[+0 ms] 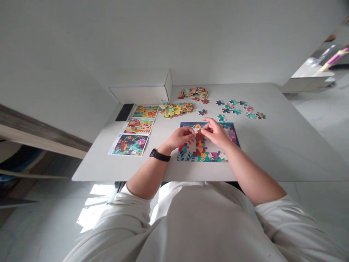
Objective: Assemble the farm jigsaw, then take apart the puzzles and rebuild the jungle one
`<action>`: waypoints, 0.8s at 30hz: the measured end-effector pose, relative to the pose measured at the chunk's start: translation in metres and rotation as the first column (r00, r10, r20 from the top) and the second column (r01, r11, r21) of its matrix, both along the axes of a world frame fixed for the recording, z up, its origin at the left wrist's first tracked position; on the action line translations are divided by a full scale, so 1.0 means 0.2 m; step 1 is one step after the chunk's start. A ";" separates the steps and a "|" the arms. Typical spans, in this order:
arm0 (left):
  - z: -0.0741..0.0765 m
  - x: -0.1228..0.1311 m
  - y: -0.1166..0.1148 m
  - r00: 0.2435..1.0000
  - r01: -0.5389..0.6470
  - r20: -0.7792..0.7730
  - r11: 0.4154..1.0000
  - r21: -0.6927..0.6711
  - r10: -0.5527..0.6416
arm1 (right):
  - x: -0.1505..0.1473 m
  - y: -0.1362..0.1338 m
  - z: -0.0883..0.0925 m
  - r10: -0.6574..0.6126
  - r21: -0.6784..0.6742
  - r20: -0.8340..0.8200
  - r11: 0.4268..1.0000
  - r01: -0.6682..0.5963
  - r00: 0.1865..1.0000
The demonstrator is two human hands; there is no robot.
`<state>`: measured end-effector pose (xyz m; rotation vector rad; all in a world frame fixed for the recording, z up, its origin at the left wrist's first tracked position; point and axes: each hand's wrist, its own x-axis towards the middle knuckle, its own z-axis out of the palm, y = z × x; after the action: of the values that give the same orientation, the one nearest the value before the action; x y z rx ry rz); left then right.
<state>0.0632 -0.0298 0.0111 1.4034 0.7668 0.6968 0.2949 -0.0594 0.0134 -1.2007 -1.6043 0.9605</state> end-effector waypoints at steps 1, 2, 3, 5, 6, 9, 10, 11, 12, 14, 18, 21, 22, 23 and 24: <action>0.00 0.00 0.00 1.000 -0.011 0.017 1.000 -0.001 0.011 | 0.00 0.00 0.00 -0.001 -0.004 -0.005 1.000 0.001 1.000; 0.01 0.00 -0.01 0.999 -0.030 0.034 1.000 0.001 0.030 | -0.01 -0.01 0.01 -0.005 -0.008 -0.008 1.000 0.005 1.000; 0.01 0.00 -0.01 0.997 -0.054 0.049 0.999 0.003 0.054 | -0.01 -0.01 0.01 -0.011 -0.011 -0.009 1.000 0.011 1.000; 0.02 0.00 0.00 0.992 -0.107 0.070 0.994 0.000 0.106 | -0.01 -0.01 0.00 -0.007 -0.016 -0.002 1.000 0.007 1.000; 0.02 0.00 0.00 0.990 -0.124 0.073 0.992 -0.007 0.124 | -0.02 -0.01 0.00 0.006 -0.021 0.004 1.000 -0.006 1.000; 0.02 -0.01 0.00 0.993 -0.108 0.054 0.994 -0.032 0.109 | -0.02 0.00 -0.01 0.047 -0.053 0.014 0.998 -0.046 0.999; 0.02 -0.01 0.00 0.995 -0.084 0.040 0.996 -0.036 0.086 | -0.01 0.00 -0.01 0.048 -0.065 0.013 0.997 -0.047 0.999; 0.03 -0.01 0.00 0.998 -0.059 0.025 0.998 -0.036 0.060 | -0.01 0.00 -0.01 0.042 -0.074 0.011 0.996 -0.041 0.999; 0.03 -0.02 0.00 0.999 -0.040 0.009 0.999 -0.033 0.040 | -0.01 0.00 -0.01 0.039 -0.080 0.009 0.996 -0.038 0.999; 0.03 -0.02 0.00 0.999 -0.035 -0.014 0.999 -0.014 0.034 | -0.01 0.00 0.00 0.052 -0.090 0.004 0.995 -0.052 0.999; 0.04 -0.02 0.00 0.997 -0.079 -0.005 0.995 0.058 0.079 | -0.02 -0.01 0.02 0.125 -0.124 0.016 0.985 -0.123 0.992; 0.04 -0.03 0.01 0.999 -0.029 -0.010 0.994 0.102 0.031 | -0.03 -0.02 0.01 0.162 -0.145 0.032 0.977 -0.156 0.986; 0.04 -0.04 0.02 1.000 -0.011 -0.022 0.994 0.111 0.013 | -0.03 -0.02 0.00 0.170 -0.145 0.038 0.976 -0.162 0.985; 0.04 -0.05 0.02 0.999 0.009 -0.038 0.993 0.118 -0.005 | -0.03 -0.02 -0.01 0.175 -0.142 0.046 0.976 -0.167 0.984; 0.05 -0.07 0.03 0.998 0.031 -0.058 0.992 0.121 -0.024 | -0.04 -0.02 -0.02 0.177 -0.135 0.054 0.976 -0.169 0.983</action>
<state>0.0496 -0.0238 0.0205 1.5474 0.7586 0.6946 0.2877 -0.0640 0.0098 -1.2057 -1.7433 1.1624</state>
